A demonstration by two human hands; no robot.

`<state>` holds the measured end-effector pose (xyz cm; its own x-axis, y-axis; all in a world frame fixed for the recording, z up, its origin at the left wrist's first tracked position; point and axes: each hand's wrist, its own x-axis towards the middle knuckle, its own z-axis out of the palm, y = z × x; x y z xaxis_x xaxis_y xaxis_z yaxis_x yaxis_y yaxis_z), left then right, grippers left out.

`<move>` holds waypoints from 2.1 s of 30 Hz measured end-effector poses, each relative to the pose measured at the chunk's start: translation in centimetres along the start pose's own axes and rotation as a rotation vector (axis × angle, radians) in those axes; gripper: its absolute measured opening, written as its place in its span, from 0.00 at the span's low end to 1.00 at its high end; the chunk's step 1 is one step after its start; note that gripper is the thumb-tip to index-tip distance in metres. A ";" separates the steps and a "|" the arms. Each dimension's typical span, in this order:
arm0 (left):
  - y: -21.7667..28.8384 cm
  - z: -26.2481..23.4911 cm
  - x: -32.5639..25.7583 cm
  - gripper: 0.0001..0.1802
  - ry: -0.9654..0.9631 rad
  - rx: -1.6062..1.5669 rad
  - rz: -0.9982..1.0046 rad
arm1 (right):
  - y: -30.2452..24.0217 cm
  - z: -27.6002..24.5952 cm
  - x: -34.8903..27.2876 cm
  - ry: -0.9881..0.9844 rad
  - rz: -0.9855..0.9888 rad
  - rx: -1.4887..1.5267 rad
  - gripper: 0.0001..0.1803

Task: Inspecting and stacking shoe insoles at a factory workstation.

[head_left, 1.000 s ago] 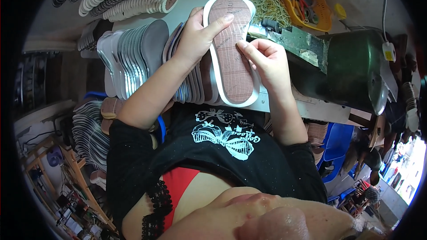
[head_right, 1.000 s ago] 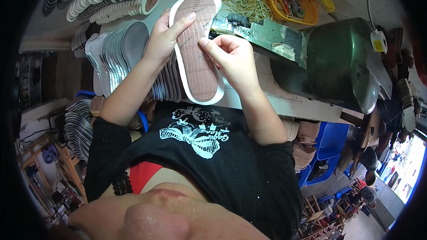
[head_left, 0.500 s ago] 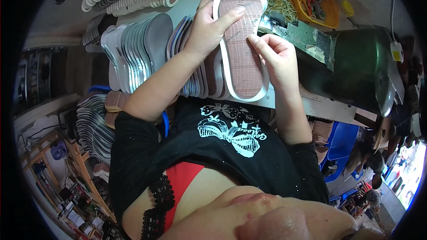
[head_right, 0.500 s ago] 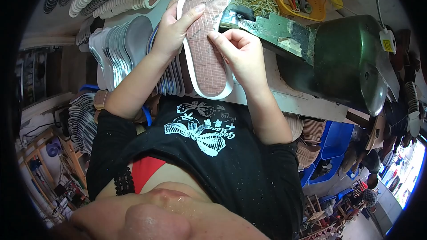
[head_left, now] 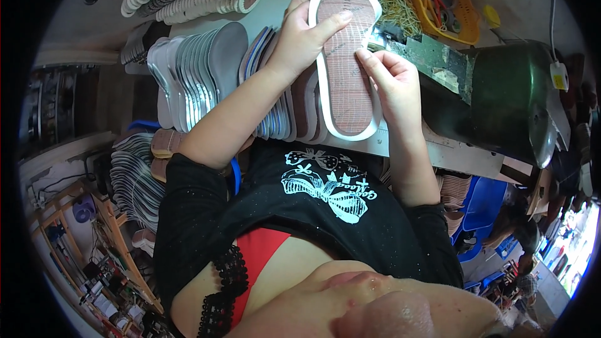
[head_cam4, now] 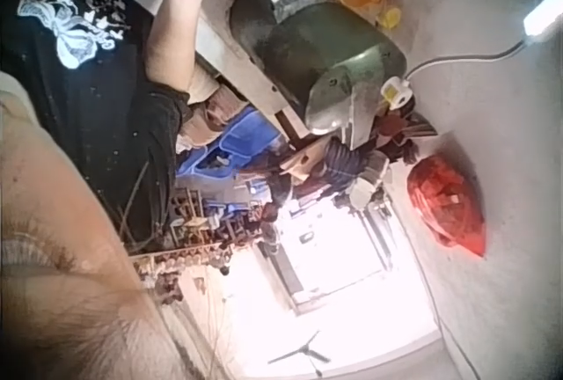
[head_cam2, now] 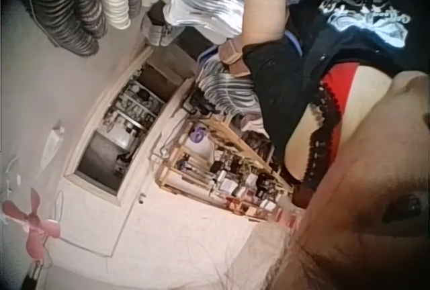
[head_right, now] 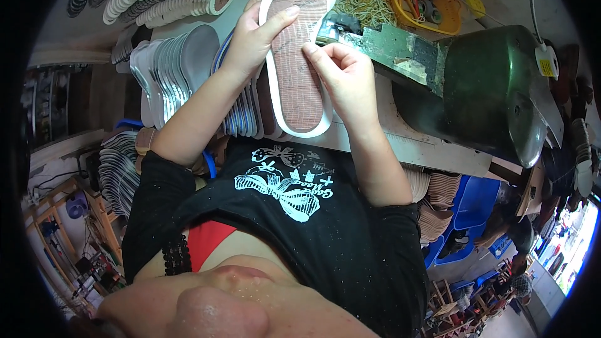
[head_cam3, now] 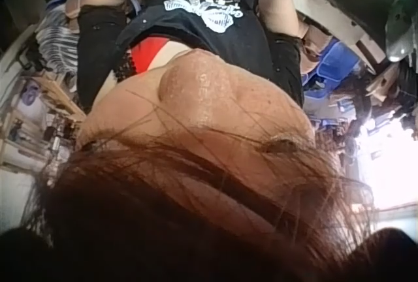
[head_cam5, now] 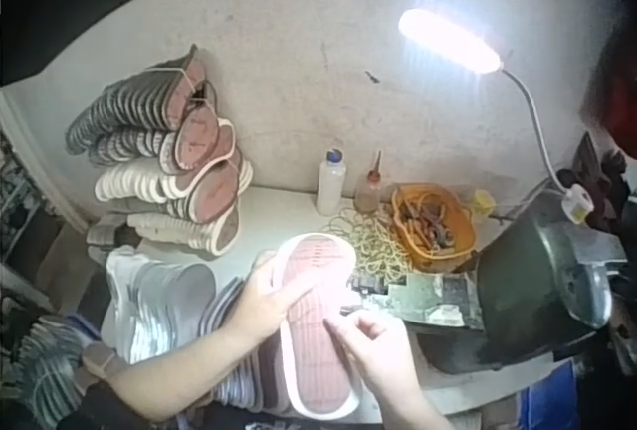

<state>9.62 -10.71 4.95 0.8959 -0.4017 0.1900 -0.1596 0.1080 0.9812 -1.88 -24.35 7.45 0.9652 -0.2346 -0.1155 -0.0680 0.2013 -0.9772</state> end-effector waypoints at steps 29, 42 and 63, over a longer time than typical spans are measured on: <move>-0.2 2.6 3.3 0.16 -0.130 -0.132 -0.191 | -0.1 -1.1 -5.2 -0.122 0.321 0.310 0.17; 2.9 1.3 8.3 0.24 -0.388 0.457 0.011 | 0.8 2.8 -1.6 0.112 0.195 0.490 0.14; 5.9 -0.2 12.0 0.14 -1.389 0.688 -0.250 | 0.1 2.5 -0.1 0.121 0.177 0.424 0.24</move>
<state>19.55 -14.71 12.98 -0.0784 -0.8774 -0.4733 -0.5697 -0.3502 0.7435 -1.36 -21.91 7.82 0.9098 -0.2659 -0.3186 -0.0957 0.6126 -0.7846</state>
